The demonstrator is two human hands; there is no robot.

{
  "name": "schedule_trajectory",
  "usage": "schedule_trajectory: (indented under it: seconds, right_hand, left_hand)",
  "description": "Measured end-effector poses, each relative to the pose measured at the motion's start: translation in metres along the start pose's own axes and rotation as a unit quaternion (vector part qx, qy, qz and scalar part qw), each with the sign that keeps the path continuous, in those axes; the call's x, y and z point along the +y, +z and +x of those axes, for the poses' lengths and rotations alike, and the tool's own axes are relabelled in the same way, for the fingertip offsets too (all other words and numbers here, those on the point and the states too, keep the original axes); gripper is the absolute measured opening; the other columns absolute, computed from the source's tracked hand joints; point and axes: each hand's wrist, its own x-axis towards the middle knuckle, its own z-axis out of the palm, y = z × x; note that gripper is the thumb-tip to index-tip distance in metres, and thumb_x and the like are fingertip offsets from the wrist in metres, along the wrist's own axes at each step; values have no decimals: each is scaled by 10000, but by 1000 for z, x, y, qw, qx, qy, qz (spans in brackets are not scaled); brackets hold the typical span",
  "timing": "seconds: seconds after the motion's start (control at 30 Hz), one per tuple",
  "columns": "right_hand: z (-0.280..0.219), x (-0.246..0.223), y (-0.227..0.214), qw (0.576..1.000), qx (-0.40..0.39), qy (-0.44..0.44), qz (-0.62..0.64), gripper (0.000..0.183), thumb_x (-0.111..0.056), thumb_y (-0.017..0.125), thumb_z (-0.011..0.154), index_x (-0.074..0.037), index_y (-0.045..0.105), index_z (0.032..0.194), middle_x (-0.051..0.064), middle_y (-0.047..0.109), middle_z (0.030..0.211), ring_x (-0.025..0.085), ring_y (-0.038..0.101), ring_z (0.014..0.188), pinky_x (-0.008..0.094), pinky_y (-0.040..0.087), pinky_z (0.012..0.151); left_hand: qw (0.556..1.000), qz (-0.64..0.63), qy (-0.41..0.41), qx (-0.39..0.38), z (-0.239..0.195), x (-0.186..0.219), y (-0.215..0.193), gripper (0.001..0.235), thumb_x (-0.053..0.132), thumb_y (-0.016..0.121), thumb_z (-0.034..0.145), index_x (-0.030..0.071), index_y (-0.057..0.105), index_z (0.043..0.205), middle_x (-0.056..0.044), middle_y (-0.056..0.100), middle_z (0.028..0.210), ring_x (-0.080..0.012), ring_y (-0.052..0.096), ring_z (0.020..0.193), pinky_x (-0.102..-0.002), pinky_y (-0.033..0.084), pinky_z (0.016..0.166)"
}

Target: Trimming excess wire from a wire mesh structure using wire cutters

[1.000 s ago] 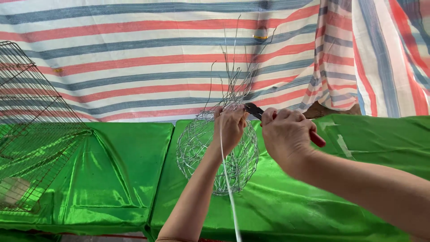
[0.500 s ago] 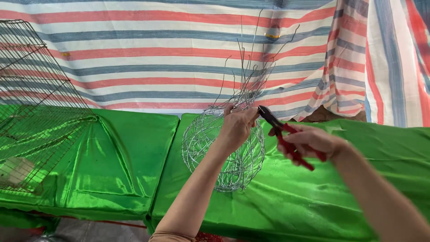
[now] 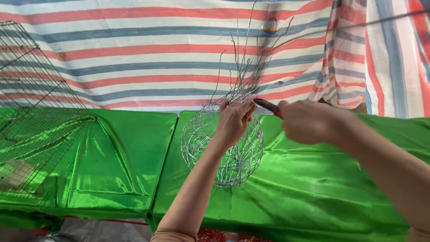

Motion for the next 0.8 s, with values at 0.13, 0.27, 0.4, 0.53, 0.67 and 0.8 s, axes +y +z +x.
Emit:
schedule_trajectory:
  seconds: [0.13, 0.27, 0.4, 0.53, 0.67, 0.8]
  right_hand:
    - [-13, 15, -10, 908, -196, 9, 371, 219, -216, 554, 1041, -59, 607, 1184, 140, 639, 737, 240, 592, 538, 360, 534, 477]
    - [10, 50, 87, 671, -168, -106, 714, 226, -112, 578, 922, 78, 626, 1034, 297, 704, 721, 356, 730, 549, 502, 597, 345]
    - [24, 61, 117, 560, -226, -174, 778, 423, -173, 544, 957, 38, 544, 1324, 263, 654, 796, 358, 691, 625, 497, 598, 429]
    - [-6, 33, 3, 887, -144, -60, 435, 191, -108, 651, 940, 64, 640, 857, 245, 670, 538, 314, 648, 392, 383, 516, 347]
    - [21, 36, 26, 996, -50, -23, 74, 314, -316, 527, 894, -90, 580, 1106, 283, 750, 858, 486, 761, 802, 602, 543, 612]
    - [18, 0, 68, 969, 144, 45, -197, 411, -122, 470, 869, -10, 490, 1264, 363, 533, 757, 585, 578, 619, 654, 372, 376]
  left_hand:
    - [1000, -7, 2, -30, -7, -1, -5, 330, 125, 612, 1029, 214, 656, 1345, 39, 774, 819, -138, 692, 744, -362, 285, 1055]
    - [998, -60, 5, 9, -7, 3, 0, 169, 296, 581, 1048, 243, 741, 1036, 14, 714, 690, -197, 673, 753, -444, 295, 1085]
    - [1000, 12, 28, 6, -12, 0, 6, 149, 318, 573, 1037, 224, 689, 1030, -15, 688, 685, -252, 677, 761, -491, 331, 1080]
    - [1000, 22, -6, -7, -6, -4, 10, 157, 296, 574, 1041, 222, 706, 1001, 15, 681, 655, -208, 669, 729, -509, 329, 1087]
    - [999, 35, -6, 0, 0, -10, 19, 184, 345, 573, 1043, 212, 700, 1036, 8, 682, 660, -232, 684, 758, -523, 332, 1087]
    - [998, 62, -2, -8, 4, -10, 26, 176, 353, 553, 1039, 261, 687, 972, 42, 663, 611, -218, 688, 723, -482, 347, 1058]
